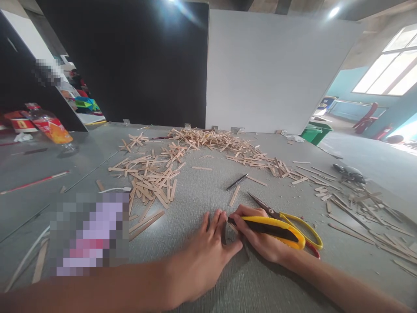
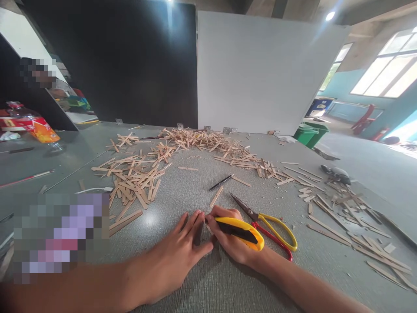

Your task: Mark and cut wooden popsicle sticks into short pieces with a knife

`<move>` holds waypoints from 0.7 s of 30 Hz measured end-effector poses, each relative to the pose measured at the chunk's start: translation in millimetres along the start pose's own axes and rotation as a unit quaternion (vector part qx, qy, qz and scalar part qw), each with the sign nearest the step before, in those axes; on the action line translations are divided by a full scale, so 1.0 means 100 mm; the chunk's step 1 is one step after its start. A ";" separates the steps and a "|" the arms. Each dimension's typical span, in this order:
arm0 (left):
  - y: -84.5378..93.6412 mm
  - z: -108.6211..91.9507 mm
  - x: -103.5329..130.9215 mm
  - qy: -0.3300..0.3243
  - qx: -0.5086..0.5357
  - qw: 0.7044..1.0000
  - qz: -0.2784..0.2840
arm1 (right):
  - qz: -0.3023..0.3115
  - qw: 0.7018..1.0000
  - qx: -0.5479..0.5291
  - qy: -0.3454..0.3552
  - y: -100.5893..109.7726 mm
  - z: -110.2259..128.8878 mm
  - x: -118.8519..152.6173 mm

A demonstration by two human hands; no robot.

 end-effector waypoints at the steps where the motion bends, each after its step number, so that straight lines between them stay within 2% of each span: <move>1: -0.01 0.01 0.00 0.002 0.001 1.000 0.000 | -0.002 1.000 0.004 0.001 0.00 0.00 0.00; 5: 0.00 0.04 -0.01 0.007 0.006 1.000 -0.012 | -0.007 1.000 0.013 0.004 0.00 0.00 0.01; 18: 0.05 0.04 -0.02 0.001 0.021 1.000 0.022 | -0.004 1.000 0.020 -0.001 0.05 -0.01 0.02; 21: 0.06 0.06 -0.02 0.004 0.016 1.000 0.006 | 0.006 1.000 0.030 -0.007 0.04 -0.01 0.01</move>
Point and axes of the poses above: each hand's wrist, its own x-axis away from the middle knuckle, its own y-axis out of the back of the hand, z = x × y, the point moved 10 cm from there along -x, towards the middle knuckle, and after that the axes turned 5 degrees about -z, right-handed, at the moved point
